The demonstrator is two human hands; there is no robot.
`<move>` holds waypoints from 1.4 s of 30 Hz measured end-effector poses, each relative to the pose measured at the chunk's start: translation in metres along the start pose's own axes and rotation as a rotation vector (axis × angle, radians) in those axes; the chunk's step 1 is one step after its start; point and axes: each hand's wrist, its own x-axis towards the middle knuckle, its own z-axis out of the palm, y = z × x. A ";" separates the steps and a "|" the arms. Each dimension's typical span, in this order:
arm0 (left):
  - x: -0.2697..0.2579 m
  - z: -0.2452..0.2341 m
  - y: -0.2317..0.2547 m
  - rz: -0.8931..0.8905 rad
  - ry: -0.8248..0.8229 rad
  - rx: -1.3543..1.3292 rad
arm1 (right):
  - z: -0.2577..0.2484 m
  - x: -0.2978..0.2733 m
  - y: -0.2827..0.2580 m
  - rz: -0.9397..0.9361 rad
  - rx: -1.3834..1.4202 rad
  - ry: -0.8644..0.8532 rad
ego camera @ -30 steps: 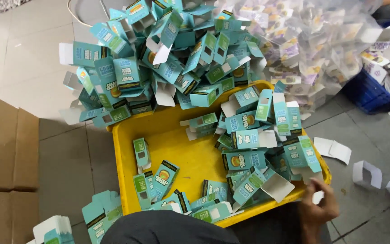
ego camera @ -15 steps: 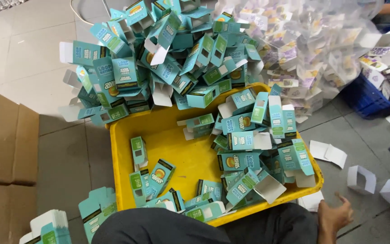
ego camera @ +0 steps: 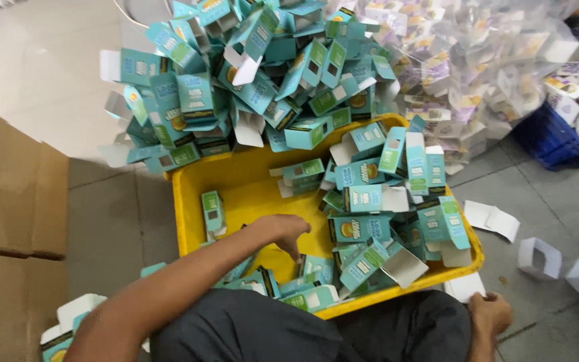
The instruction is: Folding flat cardboard templates into small boxes and placing them into a yellow plastic bin.
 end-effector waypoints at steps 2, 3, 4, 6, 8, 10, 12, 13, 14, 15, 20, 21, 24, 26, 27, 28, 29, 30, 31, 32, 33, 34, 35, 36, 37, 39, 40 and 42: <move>0.018 0.027 -0.009 0.003 -0.103 -0.022 | -0.009 -0.004 -0.002 -0.064 0.014 0.021; 0.028 0.042 -0.015 0.039 -0.118 0.006 | -0.017 -0.011 -0.009 0.026 0.054 -0.013; 0.039 0.056 -0.021 0.075 -0.133 0.035 | -0.025 -0.018 -0.017 0.117 0.096 -0.047; 0.049 0.073 -0.024 0.121 -0.089 -0.038 | -0.028 -0.019 -0.018 0.108 0.210 0.019; 0.068 0.106 -0.039 0.153 -0.060 -0.131 | -0.022 -0.016 -0.011 0.089 0.310 0.064; 0.102 0.144 -0.063 0.367 0.056 -0.211 | -0.007 -0.008 0.008 0.051 0.681 0.123; 0.092 0.153 -0.059 0.299 0.119 -0.320 | -0.043 -0.034 -0.020 0.226 0.902 0.056; 0.092 0.152 -0.057 0.230 0.201 -0.415 | -0.062 -0.040 -0.039 0.392 1.137 -0.006; 0.096 0.144 -0.055 0.236 0.202 -0.413 | -0.069 -0.043 -0.052 0.391 1.139 0.001; 0.097 0.144 -0.048 0.202 0.182 -0.367 | -0.080 -0.049 -0.059 0.397 1.204 -0.004; 0.110 0.142 -0.041 0.136 0.122 -0.291 | -0.084 -0.052 -0.067 0.239 1.441 -0.149; 0.104 0.138 -0.039 0.087 0.057 -0.331 | -0.082 -0.053 -0.064 0.281 1.403 -0.186; 0.089 0.117 -0.035 -0.012 -0.058 -0.347 | -0.076 -0.054 -0.056 0.312 1.291 -0.238; 0.076 0.096 -0.036 -0.066 -0.109 -0.327 | -0.076 -0.055 -0.056 0.300 1.216 -0.256; 0.069 0.083 -0.038 -0.073 -0.051 -0.357 | -0.077 -0.055 -0.059 0.350 1.132 -0.228; 0.063 0.070 -0.040 -0.080 0.009 -0.387 | -0.078 -0.055 -0.062 0.399 1.047 -0.201; 0.071 0.076 -0.057 -0.081 0.009 -0.386 | -0.085 -0.060 -0.069 0.399 1.048 -0.202; 0.079 0.083 -0.075 -0.028 0.122 -0.351 | -0.091 -0.064 -0.076 0.372 0.974 -0.210; 0.087 0.091 -0.092 0.025 0.233 -0.317 | -0.098 -0.069 -0.082 0.346 0.898 -0.218; 0.077 0.079 -0.091 0.024 0.233 -0.318 | -0.095 -0.065 -0.080 0.346 0.896 -0.219; 0.065 0.068 -0.091 -0.040 0.197 -0.352 | -0.092 -0.063 -0.079 0.330 0.868 -0.200; 0.054 0.057 -0.092 -0.104 0.161 -0.386 | -0.089 -0.061 -0.078 0.314 0.840 -0.180; 0.047 0.051 -0.092 -0.108 0.158 -0.390 | -0.086 -0.057 -0.075 0.314 0.836 -0.185; 0.041 0.045 -0.092 -0.140 0.156 -0.405 | -0.082 -0.054 -0.072 0.350 0.816 -0.198; 0.035 0.037 -0.093 -0.170 0.154 -0.418 | -0.079 -0.051 -0.069 0.386 0.797 -0.210; 0.036 0.042 -0.102 -0.198 0.169 -0.399 | -0.074 -0.048 -0.067 0.370 0.670 -0.216; 0.038 0.045 -0.106 -0.222 0.185 -0.379 | -0.073 -0.047 -0.064 0.354 0.545 -0.219; 0.035 0.043 -0.105 -0.234 0.213 -0.316 | -0.064 -0.046 -0.046 0.220 0.466 -0.118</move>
